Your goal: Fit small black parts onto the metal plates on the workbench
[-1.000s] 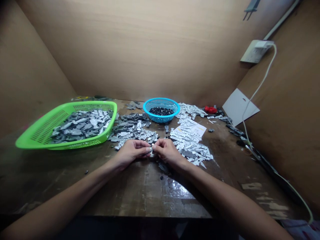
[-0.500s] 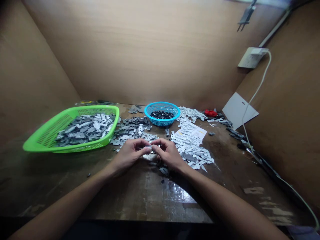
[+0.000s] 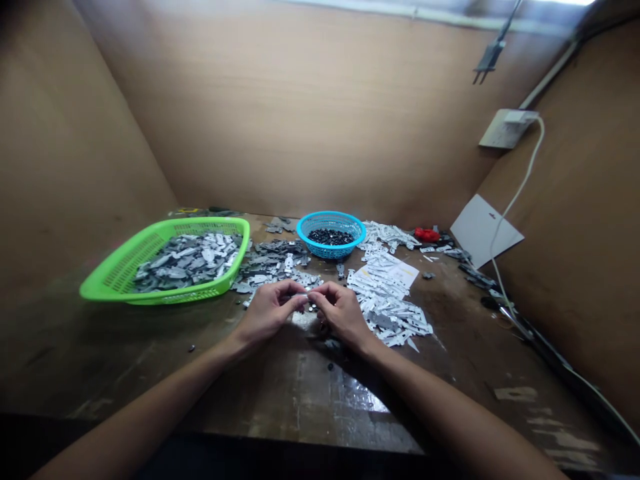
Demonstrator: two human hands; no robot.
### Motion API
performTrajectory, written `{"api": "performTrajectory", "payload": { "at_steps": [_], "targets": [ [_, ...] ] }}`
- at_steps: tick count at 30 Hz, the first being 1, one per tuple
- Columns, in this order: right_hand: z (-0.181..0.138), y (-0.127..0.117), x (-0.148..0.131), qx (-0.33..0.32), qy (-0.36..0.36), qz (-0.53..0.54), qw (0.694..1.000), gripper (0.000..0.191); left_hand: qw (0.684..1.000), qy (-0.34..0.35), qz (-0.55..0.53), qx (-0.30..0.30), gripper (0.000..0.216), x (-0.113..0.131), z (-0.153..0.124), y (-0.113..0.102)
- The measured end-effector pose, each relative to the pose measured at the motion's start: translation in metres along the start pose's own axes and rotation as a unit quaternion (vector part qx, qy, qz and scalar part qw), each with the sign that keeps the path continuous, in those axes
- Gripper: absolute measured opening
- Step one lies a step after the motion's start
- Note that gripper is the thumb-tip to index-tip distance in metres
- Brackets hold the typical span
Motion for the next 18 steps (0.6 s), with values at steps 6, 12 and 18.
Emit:
{"api": "performTrajectory", "payload": {
  "at_steps": [6,12,18],
  "targets": [
    [0.011,0.008,-0.015,-0.001,-0.065,-0.034,0.997,0.032,0.999,-0.006,-0.04,-0.006,0.027,0.005,0.006,-0.011],
    [0.051,0.049,-0.062,-0.091,-0.105,0.02,0.99,0.035,0.997,-0.004,-0.006,0.081,0.031,0.033,0.009,-0.076],
    [0.069,0.094,-0.091,-0.07,-0.175,-0.008,0.982,0.037,0.993,-0.032,-0.05,0.101,0.034,0.028,0.009,-0.12]
  ]
}}
Point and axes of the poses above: each hand's wrist, its own z-axis towards the middle knuckle, its own y-axis out of the palm, x = y × z, the point moved 4 cm from there along z, towards the middle knuckle, and after that the axes turned 5 degrees about x, right-handed, at the moved point
